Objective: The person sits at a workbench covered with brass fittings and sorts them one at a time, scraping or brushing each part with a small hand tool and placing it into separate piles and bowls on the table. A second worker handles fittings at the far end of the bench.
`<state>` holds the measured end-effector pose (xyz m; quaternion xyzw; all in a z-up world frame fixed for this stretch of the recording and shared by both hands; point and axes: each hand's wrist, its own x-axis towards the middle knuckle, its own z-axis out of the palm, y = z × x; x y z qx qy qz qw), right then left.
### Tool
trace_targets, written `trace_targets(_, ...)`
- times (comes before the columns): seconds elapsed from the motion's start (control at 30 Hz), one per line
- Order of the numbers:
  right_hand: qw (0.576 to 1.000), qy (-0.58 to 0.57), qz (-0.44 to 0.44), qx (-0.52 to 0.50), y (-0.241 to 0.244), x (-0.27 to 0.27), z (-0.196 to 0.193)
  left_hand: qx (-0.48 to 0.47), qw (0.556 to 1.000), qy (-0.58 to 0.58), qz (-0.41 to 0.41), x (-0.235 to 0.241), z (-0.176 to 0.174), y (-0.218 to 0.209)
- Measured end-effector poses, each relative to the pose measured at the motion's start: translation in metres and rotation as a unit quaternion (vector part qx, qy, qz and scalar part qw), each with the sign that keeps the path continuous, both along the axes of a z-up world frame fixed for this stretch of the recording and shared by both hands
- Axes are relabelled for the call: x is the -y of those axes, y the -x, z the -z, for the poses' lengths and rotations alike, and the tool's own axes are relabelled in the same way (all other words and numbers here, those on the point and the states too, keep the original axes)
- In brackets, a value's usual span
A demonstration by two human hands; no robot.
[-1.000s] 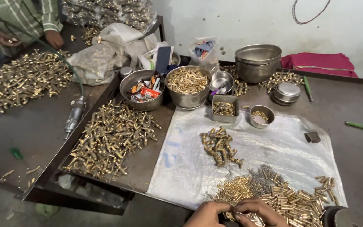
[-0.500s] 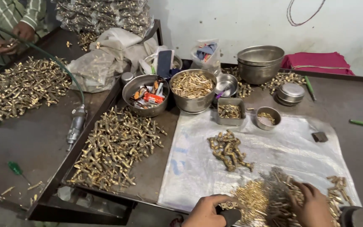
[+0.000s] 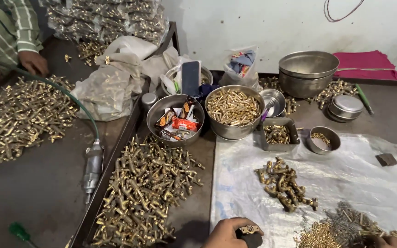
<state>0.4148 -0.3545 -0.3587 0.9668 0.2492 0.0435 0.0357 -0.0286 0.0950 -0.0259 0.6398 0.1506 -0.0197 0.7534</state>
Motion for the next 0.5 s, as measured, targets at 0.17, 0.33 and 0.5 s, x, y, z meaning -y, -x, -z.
trace_targets(0.17,0.998,0.057,0.0,0.021,-0.006,-0.007,-0.016,0.03,0.998,0.019,0.052,-0.006,0.021,-0.012)
trace_targets(0.33,0.992,0.121,-0.002,0.038,-0.015,0.025,-0.031,0.05,0.997,0.013,0.06,0.017,-0.004,-0.027)
trace_targets(0.5,0.985,-0.053,0.07,-0.15,0.071,-0.015,-0.133,-0.061,0.997,-0.049,0.026,0.05,-0.046,-0.043)
